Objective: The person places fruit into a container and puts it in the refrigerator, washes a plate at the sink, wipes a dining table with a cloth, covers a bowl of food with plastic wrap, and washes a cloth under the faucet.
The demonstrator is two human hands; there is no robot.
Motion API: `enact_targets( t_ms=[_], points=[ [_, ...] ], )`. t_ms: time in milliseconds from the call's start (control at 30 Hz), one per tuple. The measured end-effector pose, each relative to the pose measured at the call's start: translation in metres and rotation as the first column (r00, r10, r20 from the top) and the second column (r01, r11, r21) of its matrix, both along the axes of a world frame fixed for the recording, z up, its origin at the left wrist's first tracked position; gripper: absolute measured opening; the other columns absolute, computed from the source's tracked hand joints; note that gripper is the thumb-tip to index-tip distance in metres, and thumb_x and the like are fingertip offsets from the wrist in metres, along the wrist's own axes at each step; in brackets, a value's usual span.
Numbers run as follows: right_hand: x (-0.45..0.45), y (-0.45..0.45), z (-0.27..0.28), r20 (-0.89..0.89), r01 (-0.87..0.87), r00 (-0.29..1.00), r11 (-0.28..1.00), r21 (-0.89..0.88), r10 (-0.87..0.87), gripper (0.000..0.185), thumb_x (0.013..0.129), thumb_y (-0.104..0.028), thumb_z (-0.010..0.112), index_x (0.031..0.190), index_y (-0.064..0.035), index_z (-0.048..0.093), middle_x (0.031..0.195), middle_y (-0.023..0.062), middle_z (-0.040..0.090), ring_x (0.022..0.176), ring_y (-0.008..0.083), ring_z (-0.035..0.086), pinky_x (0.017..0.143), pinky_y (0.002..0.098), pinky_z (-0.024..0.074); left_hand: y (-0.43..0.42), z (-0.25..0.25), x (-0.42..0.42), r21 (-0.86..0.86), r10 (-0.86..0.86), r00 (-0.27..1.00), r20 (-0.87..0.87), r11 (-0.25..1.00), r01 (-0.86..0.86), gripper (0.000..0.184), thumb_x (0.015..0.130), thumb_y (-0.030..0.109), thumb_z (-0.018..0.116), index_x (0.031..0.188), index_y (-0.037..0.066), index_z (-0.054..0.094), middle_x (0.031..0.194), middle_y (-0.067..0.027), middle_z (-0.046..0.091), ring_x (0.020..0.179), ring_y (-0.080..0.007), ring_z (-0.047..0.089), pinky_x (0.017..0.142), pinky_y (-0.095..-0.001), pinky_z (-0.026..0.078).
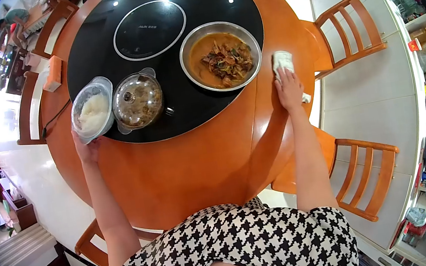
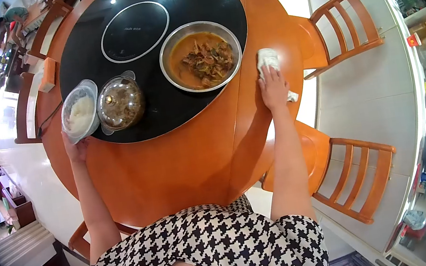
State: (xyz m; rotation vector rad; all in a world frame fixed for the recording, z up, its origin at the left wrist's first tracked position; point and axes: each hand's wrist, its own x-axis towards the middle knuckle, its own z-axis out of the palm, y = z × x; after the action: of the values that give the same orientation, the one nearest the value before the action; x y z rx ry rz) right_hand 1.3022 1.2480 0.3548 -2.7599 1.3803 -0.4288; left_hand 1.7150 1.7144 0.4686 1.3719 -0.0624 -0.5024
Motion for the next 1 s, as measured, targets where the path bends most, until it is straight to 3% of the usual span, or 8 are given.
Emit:
enact_targets(
  t_ms=[200, 300, 400, 600, 767, 867, 933, 1000],
  points=[
    [-0.043, 0.055, 0.002, 0.070, 0.025, 0.997, 1.000, 0.018, -0.026, 0.048, 0.086, -0.024, 0.053, 0.131, -0.0148, 0.040, 0.133, 0.0103, 0.041, 0.115, 0.0353, 0.039, 0.094, 0.0464, 0.0335, 0.008, -0.014, 0.020, -0.007, -0.006, 1.000, -0.004, 1.000, 0.006, 0.047, 0.092, 0.052, 0.028, 0.119, 0.018, 0.047, 0.096, -0.0006, 0.061, 0.068, -0.0133, 0.058, 0.048, -0.0250, 0.043],
    [-0.070, 0.116, 0.014, 0.075, -0.217, 0.974, 0.973, 0.072, 0.212, 0.052, 0.080, -0.020, 0.059, 0.128, -0.0060, 0.043, 0.127, 0.0175, 0.045, 0.103, 0.0380, 0.045, 0.090, 0.0460, 0.0368, 0.019, -0.015, 0.028, 0.062, -0.079, 0.997, -0.015, 0.995, 0.080, 0.046, 0.093, 0.050, 0.027, 0.119, 0.018, 0.048, 0.098, 0.0003, 0.061, 0.072, -0.0143, 0.059, 0.049, -0.0262, 0.045],
    [-0.095, 0.175, 0.024, 0.032, -0.438, 0.897, 0.878, 0.194, 0.440, 0.053, 0.078, -0.024, 0.060, 0.128, -0.0115, 0.045, 0.130, 0.0112, 0.043, 0.105, 0.0331, 0.045, 0.085, 0.0424, 0.0385, 0.012, -0.022, 0.027, -0.002, -0.042, 0.999, -0.003, 0.999, 0.042, 0.047, 0.093, 0.051, 0.026, 0.120, 0.019, 0.048, 0.100, 0.0015, 0.061, 0.075, -0.0145, 0.059, 0.050, -0.0259, 0.045],
    [-0.134, 0.140, 0.027, -0.003, -0.722, 0.670, 0.652, 0.231, 0.742, 0.058, 0.072, -0.028, 0.066, 0.127, -0.0216, 0.048, 0.132, -0.0010, 0.044, 0.111, 0.0225, 0.043, 0.090, 0.0400, 0.0353, -0.020, -0.018, 0.008, -0.038, 0.313, 0.949, -0.024, 0.949, -0.314, 0.056, 0.092, 0.055, 0.023, 0.122, 0.014, 0.047, 0.100, 0.0003, 0.060, 0.069, -0.0146, 0.055, 0.050, -0.0263, 0.043],
    [-0.097, 0.030, 0.013, -0.074, -0.562, 0.825, 0.827, 0.002, 0.561, 0.052, 0.075, -0.019, 0.063, 0.125, -0.0201, 0.049, 0.129, 0.0012, 0.046, 0.112, 0.0260, 0.044, 0.092, 0.0428, 0.0352, 0.026, -0.077, -0.054, 0.055, 0.545, 0.816, 0.190, 0.824, -0.563, 0.035, 0.093, 0.042, 0.036, 0.088, 0.011, 0.053, 0.068, -0.0011, 0.051, 0.052, -0.0121, 0.046, 0.041, -0.0249, 0.035],
    [-0.048, -0.029, 0.028, 0.041, -0.470, 0.883, 0.883, 0.023, 0.468, 0.049, 0.080, -0.021, 0.059, 0.128, -0.0198, 0.046, 0.129, 0.0033, 0.045, 0.121, 0.0278, 0.036, 0.097, 0.0422, 0.0298, -0.061, -0.049, -0.191, 0.413, 0.224, 0.932, 0.286, 0.849, -0.331, 0.017, 0.090, 0.024, 0.047, 0.085, 0.010, 0.053, 0.067, -0.0012, 0.051, 0.052, -0.0085, 0.047, 0.044, -0.0222, 0.039],
    [-0.014, -0.067, 0.018, 0.070, -0.490, 0.868, 0.871, -0.034, 0.491, 0.050, 0.082, -0.022, 0.058, 0.129, -0.0200, 0.043, 0.129, 0.0040, 0.045, 0.124, 0.0292, 0.034, 0.100, 0.0430, 0.0275, -0.108, -0.028, -0.237, 0.368, -0.273, 0.962, 0.015, 0.896, 0.249, 0.022, 0.090, 0.014, 0.051, 0.109, 0.003, 0.053, 0.085, -0.0080, 0.060, 0.066, -0.0133, 0.058, 0.057, -0.0233, 0.049],
    [0.022, -0.093, 0.013, 0.059, -0.453, 0.889, 0.891, -0.044, 0.455, 0.049, 0.086, -0.027, 0.053, 0.132, -0.0219, 0.039, 0.134, 0.0039, 0.041, 0.128, 0.0295, 0.029, 0.102, 0.0476, 0.0243, -0.160, -0.011, -0.252, 0.219, -0.388, 0.916, -0.102, 0.890, 0.401, 0.039, 0.092, 0.017, 0.049, 0.125, -0.001, 0.039, 0.100, -0.0138, 0.058, 0.080, -0.0186, 0.062, 0.067, -0.0257, 0.051]
  ],
)
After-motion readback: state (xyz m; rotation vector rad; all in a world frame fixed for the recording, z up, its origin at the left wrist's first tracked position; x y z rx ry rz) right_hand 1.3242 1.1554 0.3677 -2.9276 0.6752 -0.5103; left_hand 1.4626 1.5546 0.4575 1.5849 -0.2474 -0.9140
